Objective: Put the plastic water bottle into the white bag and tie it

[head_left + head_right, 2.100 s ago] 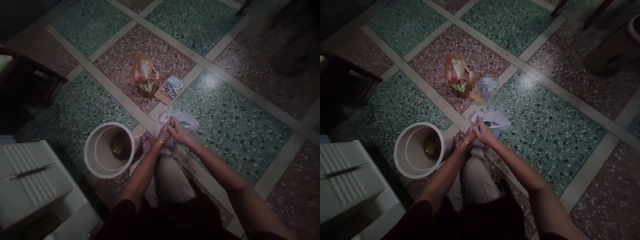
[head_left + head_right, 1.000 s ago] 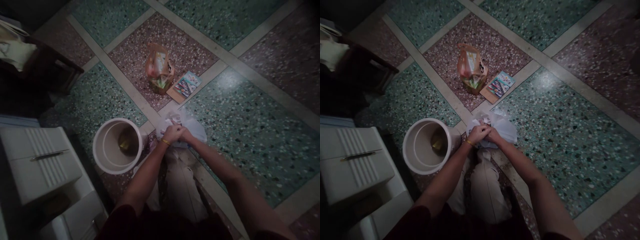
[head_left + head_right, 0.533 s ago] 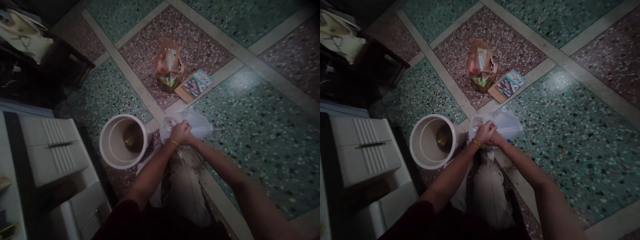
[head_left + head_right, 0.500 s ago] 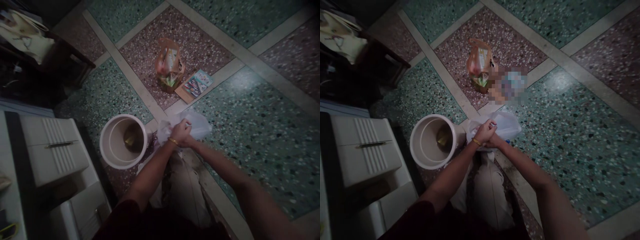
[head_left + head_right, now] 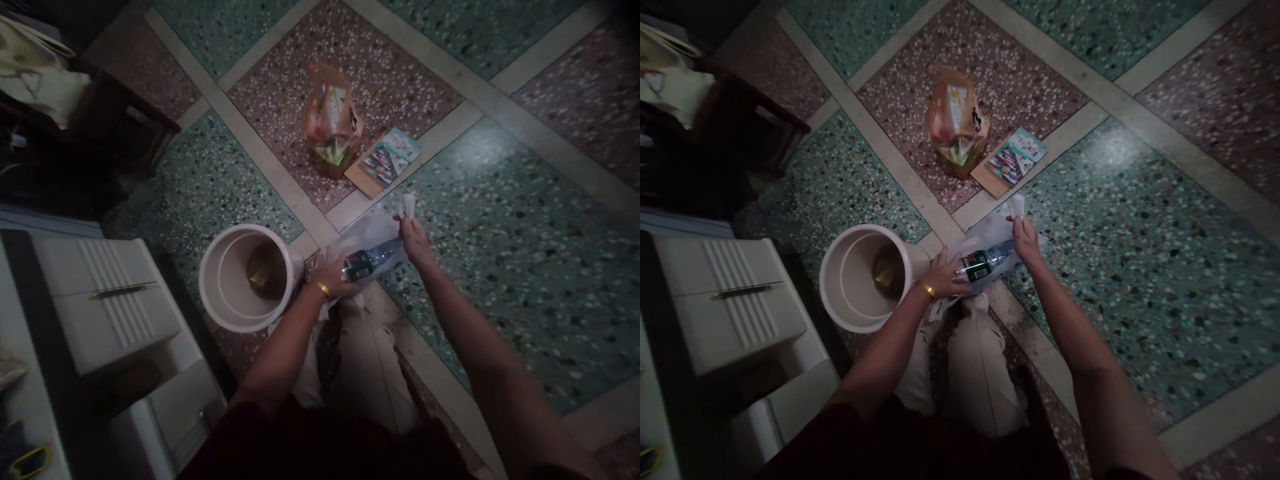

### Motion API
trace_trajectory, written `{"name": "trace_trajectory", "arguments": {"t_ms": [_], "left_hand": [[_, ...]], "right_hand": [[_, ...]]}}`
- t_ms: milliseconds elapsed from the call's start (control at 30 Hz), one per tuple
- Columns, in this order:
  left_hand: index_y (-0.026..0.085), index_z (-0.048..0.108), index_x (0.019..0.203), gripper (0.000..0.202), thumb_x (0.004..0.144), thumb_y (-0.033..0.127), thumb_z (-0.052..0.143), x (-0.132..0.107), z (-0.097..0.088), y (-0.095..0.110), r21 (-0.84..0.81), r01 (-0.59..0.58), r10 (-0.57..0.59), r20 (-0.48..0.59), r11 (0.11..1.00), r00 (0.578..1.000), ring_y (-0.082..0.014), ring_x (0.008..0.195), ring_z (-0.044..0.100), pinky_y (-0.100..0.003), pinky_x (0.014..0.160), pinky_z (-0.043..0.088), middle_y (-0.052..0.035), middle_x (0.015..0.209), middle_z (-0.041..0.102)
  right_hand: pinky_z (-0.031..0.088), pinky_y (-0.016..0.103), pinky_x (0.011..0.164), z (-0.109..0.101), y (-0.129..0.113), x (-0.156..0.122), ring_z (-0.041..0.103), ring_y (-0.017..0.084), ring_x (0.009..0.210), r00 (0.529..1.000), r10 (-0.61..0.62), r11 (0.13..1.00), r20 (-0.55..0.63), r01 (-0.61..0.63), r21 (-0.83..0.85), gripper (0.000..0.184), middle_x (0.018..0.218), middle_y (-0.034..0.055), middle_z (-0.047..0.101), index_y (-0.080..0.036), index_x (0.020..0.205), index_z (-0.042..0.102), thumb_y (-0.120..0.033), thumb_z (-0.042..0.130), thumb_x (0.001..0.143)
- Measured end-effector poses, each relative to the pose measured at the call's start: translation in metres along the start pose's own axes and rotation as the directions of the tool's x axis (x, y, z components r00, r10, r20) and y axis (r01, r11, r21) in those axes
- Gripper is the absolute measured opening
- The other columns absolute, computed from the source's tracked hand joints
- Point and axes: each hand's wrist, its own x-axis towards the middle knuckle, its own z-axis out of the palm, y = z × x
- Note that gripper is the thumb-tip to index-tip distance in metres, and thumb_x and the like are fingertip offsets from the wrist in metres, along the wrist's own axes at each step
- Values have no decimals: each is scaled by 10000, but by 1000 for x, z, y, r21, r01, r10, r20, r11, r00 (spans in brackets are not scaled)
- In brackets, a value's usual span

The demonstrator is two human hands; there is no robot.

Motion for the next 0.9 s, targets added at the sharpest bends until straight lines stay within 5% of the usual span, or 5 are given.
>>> {"name": "trace_trajectory", "arguments": {"t_ms": [167, 367, 467, 567, 900], "left_hand": [[296, 423, 1419, 1021, 510, 398, 876, -35, 29, -15, 171, 7, -20, 77, 985, 997, -491, 1413, 159, -699, 999, 296, -178, 1597, 76], [237, 639, 1175, 494, 691, 148, 679, -43, 24, -42, 108, 44, -55, 100, 993, 994, -281, 929, 663, -399, 858, 505, -109, 1004, 697], [255, 643, 1101, 325, 879, 142, 436, -33, 12, -22, -11, -96, 95, -93, 995, 991, -189, 930, 659, -290, 889, 470, -48, 986, 699], [222, 585, 1119, 327, 939, 177, 315, -8, 3, 12, -136, -289, 210, -418, 948, 884, -171, 875, 654, -257, 827, 458, -47, 938, 690], [145, 525, 1182, 312, 884, 179, 439, 39, 19, 48, -67, -242, 196, -399, 968, 895, -222, 811, 664, -285, 725, 456, -108, 873, 690]], "right_hand": [[416, 236, 648, -1, -1, -7, 490, 114, 686, 1000, -22, 999, 19, 22, 35, 571, 717, 50, 516, -129, 800, 526, -645, 307, 911], [419, 228, 581, -1, -3, -4, 376, 86, 481, 996, -36, 990, 77, 25, 136, 555, 524, -42, 344, -163, 843, 423, -673, 227, 942], [327, 197, 482, 2, -13, -14, 225, 77, 414, 999, -42, 989, -13, 43, 140, 547, 523, -73, 179, -168, 928, 358, -586, 9, 986], [410, 223, 583, 13, -25, -30, 449, 107, 568, 987, -144, 989, 70, 142, 27, 519, 635, 3, 416, -145, 989, 423, -583, 145, 979], [447, 355, 975, 35, 2, -37, 538, 242, 1071, 755, -257, 871, 604, 452, -195, 563, 1116, 169, 579, -50, 1150, 559, -413, 578, 720]]}}
